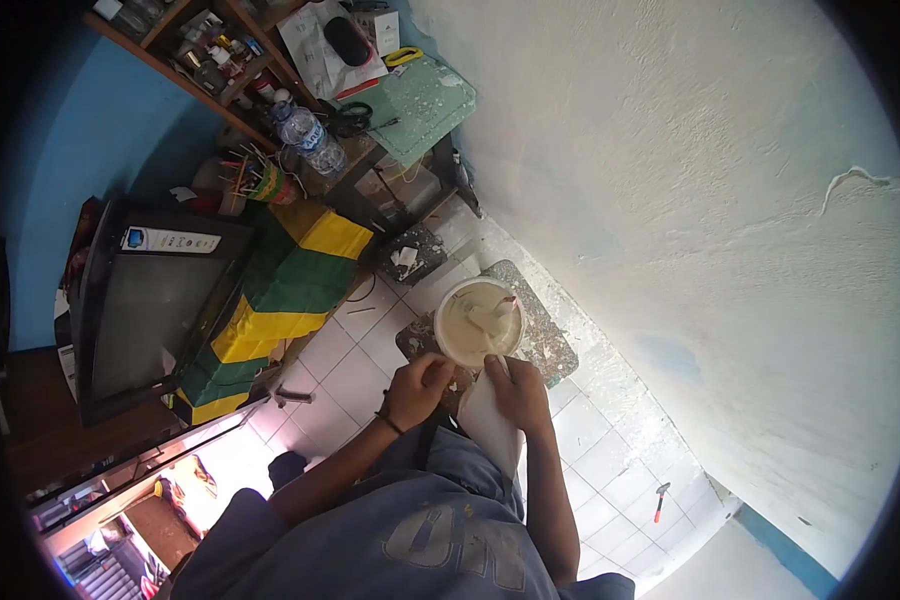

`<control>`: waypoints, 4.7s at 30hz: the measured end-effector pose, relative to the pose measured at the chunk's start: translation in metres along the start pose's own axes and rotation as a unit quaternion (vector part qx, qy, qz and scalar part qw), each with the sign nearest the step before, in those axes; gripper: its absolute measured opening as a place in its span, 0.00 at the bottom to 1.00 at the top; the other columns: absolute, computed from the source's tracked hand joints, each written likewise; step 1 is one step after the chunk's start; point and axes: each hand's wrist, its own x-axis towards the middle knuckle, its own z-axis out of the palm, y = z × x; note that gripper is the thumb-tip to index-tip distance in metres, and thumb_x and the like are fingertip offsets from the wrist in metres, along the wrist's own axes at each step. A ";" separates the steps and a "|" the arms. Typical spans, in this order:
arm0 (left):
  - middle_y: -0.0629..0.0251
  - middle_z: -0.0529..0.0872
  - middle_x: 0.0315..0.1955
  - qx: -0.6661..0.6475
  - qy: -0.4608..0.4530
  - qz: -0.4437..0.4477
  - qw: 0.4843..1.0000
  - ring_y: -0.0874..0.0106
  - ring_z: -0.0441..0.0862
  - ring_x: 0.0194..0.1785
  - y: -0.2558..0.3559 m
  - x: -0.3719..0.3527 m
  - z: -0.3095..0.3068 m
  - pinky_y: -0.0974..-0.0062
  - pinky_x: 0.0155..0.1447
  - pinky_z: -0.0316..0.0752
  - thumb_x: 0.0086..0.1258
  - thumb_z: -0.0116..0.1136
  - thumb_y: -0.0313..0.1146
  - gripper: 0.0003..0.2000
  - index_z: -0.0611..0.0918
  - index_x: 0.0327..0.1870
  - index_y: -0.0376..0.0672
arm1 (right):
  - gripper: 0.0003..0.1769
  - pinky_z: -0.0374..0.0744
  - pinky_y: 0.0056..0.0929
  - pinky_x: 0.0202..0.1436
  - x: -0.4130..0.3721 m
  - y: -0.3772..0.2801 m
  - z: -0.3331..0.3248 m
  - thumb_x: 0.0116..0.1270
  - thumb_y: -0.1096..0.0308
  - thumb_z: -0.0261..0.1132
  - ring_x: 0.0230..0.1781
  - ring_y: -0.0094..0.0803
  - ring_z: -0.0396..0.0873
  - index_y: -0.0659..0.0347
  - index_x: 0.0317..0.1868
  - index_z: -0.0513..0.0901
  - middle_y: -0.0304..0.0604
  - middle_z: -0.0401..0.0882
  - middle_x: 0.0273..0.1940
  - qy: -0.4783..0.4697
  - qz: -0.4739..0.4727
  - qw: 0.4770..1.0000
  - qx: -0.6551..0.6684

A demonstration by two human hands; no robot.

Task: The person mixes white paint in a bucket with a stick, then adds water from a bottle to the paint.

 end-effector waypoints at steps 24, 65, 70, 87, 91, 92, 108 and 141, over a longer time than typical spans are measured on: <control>0.56 0.79 0.53 -0.099 -0.225 0.072 0.967 0.65 0.78 0.56 -0.050 -0.012 0.040 0.65 0.59 0.74 0.37 0.83 0.43 0.49 0.68 0.63 0.38 | 0.26 0.77 0.39 0.37 0.036 0.008 0.009 0.70 0.52 0.56 0.29 0.38 0.82 0.73 0.38 0.83 0.54 0.83 0.29 -0.016 0.063 0.997 -0.043; 0.55 0.82 0.42 -0.420 -0.226 -0.150 0.866 0.63 0.86 0.33 -0.007 -0.040 0.043 0.69 0.23 0.83 0.67 0.62 0.36 0.23 0.69 0.58 0.35 | 0.41 0.73 0.42 0.61 0.059 -0.046 -0.004 0.66 0.41 0.52 0.56 0.52 0.78 0.71 0.65 0.65 0.63 0.77 0.54 -0.174 0.097 0.926 -0.321; 0.56 0.82 0.42 -0.414 -0.222 -0.150 0.870 0.65 0.85 0.33 0.001 -0.038 0.034 0.71 0.22 0.82 0.69 0.60 0.41 0.24 0.68 0.59 0.36 | 0.46 0.73 0.40 0.62 0.061 -0.060 -0.008 0.64 0.38 0.53 0.57 0.53 0.77 0.72 0.67 0.63 0.64 0.77 0.55 -0.209 0.083 0.917 -0.329; 0.61 0.79 0.42 -0.409 -0.216 -0.140 0.875 0.73 0.83 0.34 0.005 -0.022 0.033 0.77 0.18 0.76 0.72 0.53 0.42 0.23 0.66 0.62 0.40 | 0.45 0.66 0.34 0.67 0.083 -0.057 -0.031 0.60 0.37 0.58 0.64 0.47 0.71 0.66 0.66 0.69 0.62 0.71 0.62 -0.334 0.013 0.915 -0.227; 0.62 0.80 0.41 -0.385 -0.177 -0.105 0.900 0.75 0.82 0.32 0.014 -0.018 0.044 0.79 0.19 0.75 0.73 0.52 0.41 0.21 0.66 0.61 0.39 | 0.47 0.63 0.35 0.70 0.082 -0.053 -0.040 0.60 0.35 0.58 0.68 0.49 0.65 0.64 0.68 0.67 0.60 0.66 0.66 -0.354 0.066 0.916 -0.175; 0.62 0.80 0.41 -0.389 -0.166 -0.100 0.901 0.76 0.82 0.31 0.014 -0.018 0.047 0.79 0.19 0.74 0.73 0.51 0.41 0.21 0.66 0.61 0.39 | 0.44 0.62 0.35 0.71 0.078 -0.059 -0.045 0.60 0.35 0.58 0.68 0.50 0.65 0.60 0.68 0.68 0.59 0.66 0.67 -0.354 0.075 0.920 -0.151; 0.65 0.80 0.34 -0.357 -0.170 -0.179 0.901 0.78 0.77 0.21 0.010 0.003 0.015 0.81 0.13 0.66 0.70 0.56 0.47 0.23 0.71 0.57 0.40 | 0.13 0.72 0.37 0.56 0.106 -0.015 -0.005 0.63 0.59 0.59 0.53 0.47 0.76 0.47 0.45 0.85 0.53 0.79 0.48 -0.270 -0.215 0.895 -0.285; 0.67 0.81 0.29 -0.252 -0.168 -0.202 0.931 0.82 0.76 0.21 0.013 0.018 0.001 0.82 0.18 0.67 0.65 0.65 0.45 0.24 0.74 0.53 0.39 | 0.13 0.78 0.40 0.48 0.105 0.000 0.008 0.55 0.65 0.61 0.43 0.51 0.81 0.60 0.39 0.83 0.55 0.82 0.38 -0.112 -0.296 0.921 -0.228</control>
